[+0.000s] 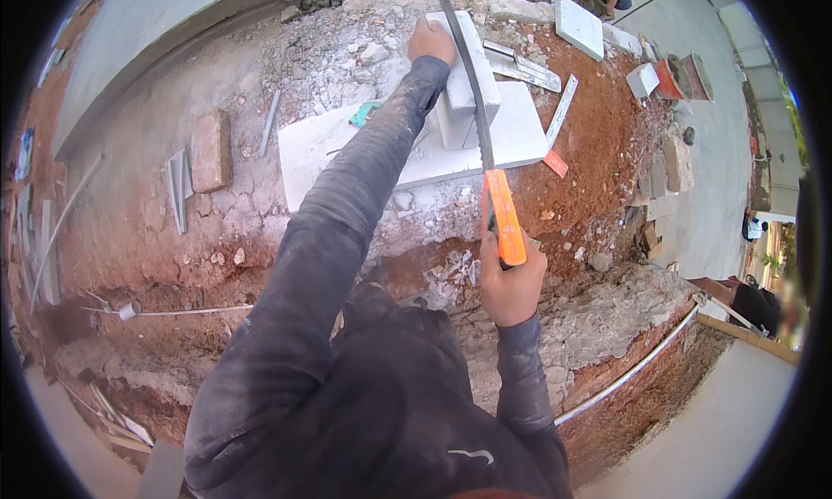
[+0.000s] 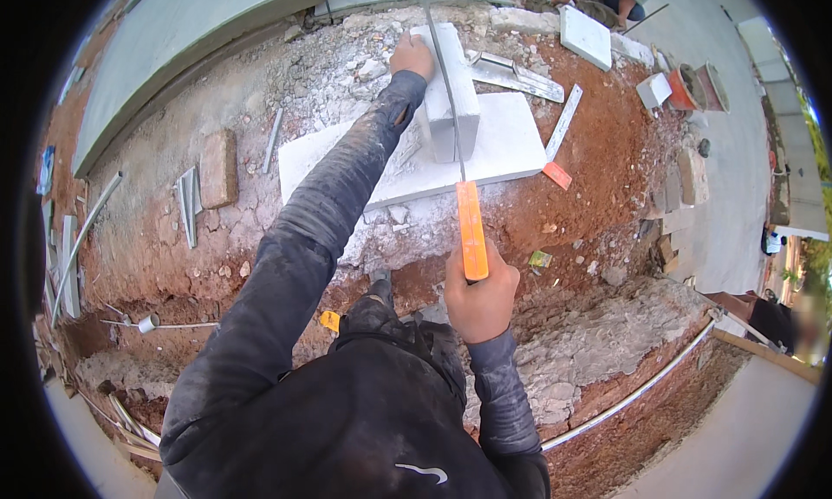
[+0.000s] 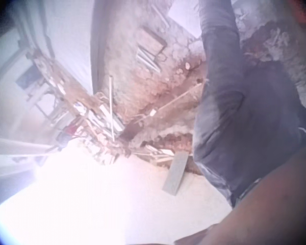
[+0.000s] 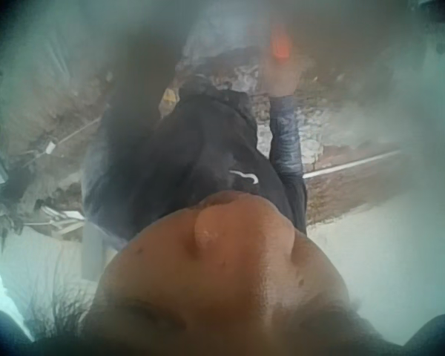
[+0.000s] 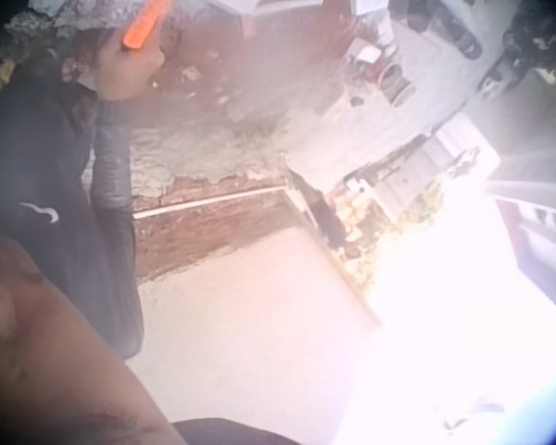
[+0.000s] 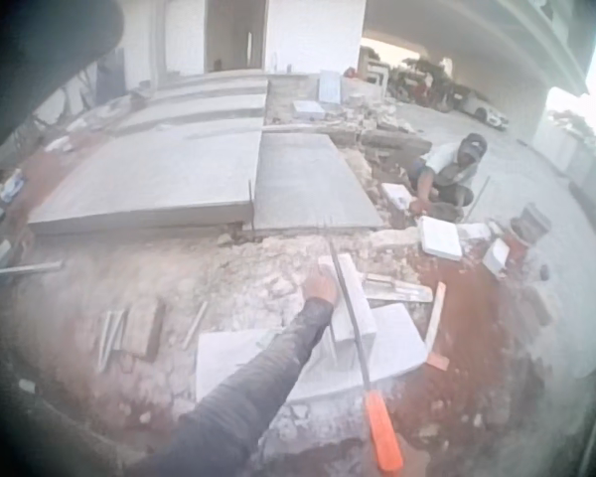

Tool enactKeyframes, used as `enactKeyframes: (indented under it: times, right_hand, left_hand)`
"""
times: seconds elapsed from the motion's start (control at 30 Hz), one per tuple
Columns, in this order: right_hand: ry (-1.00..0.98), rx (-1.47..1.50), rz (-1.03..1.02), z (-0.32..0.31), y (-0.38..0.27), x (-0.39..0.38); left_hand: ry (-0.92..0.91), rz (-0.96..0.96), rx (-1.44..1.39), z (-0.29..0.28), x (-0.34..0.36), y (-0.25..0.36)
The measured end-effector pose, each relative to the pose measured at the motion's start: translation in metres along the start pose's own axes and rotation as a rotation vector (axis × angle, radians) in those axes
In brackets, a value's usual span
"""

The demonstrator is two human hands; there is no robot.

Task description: The person uses a hand saw to cut a white rectangular block placed on a larger tile. They hold the block steady with their left hand and saw with their right hand. After completing the cut, they separate the block into two pieces and place them on the ground.

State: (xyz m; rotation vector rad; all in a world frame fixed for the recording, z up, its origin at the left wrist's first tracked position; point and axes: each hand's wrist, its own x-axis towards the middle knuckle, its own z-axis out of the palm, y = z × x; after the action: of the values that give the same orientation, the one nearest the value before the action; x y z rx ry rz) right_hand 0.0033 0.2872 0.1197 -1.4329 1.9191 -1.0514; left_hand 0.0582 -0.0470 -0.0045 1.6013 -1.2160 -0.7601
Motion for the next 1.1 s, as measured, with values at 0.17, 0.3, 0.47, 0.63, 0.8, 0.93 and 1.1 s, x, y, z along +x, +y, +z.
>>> enactKeyframes:
  times: [0.17,0.3,0.47,0.63,0.8,0.93,1.1]
  right_hand:
    - [-0.013,-0.01,0.103,-0.03,0.005,-0.07]
    - [0.04,-0.107,0.088,-0.035,0.016,-0.095]
    - [0.0,-0.021,0.081,-0.004,0.012,-0.021]
    - [0.037,-0.13,0.07,-0.028,0.008,-0.102]
    - [0.064,0.059,0.13,-0.013,0.01,-0.041]
    - [0.031,-0.007,0.039,-0.001,0.004,0.004]
    - [0.106,-0.104,0.076,-0.024,0.006,-0.114]
  left_hand:
    - [-0.025,0.001,0.071,-0.003,0.005,-0.001]
    - [-0.06,-0.022,0.008,0.006,-0.005,0.01]
    - [-0.065,-0.013,0.032,-0.018,-0.005,0.004]
    - [-0.024,0.042,0.034,0.0,0.002,0.007]
    - [-0.011,0.079,0.022,0.01,-0.011,0.013]
    - [-0.104,0.016,0.047,-0.007,-0.003,0.009]
    - [-0.127,0.018,0.058,0.011,-0.002,0.013]
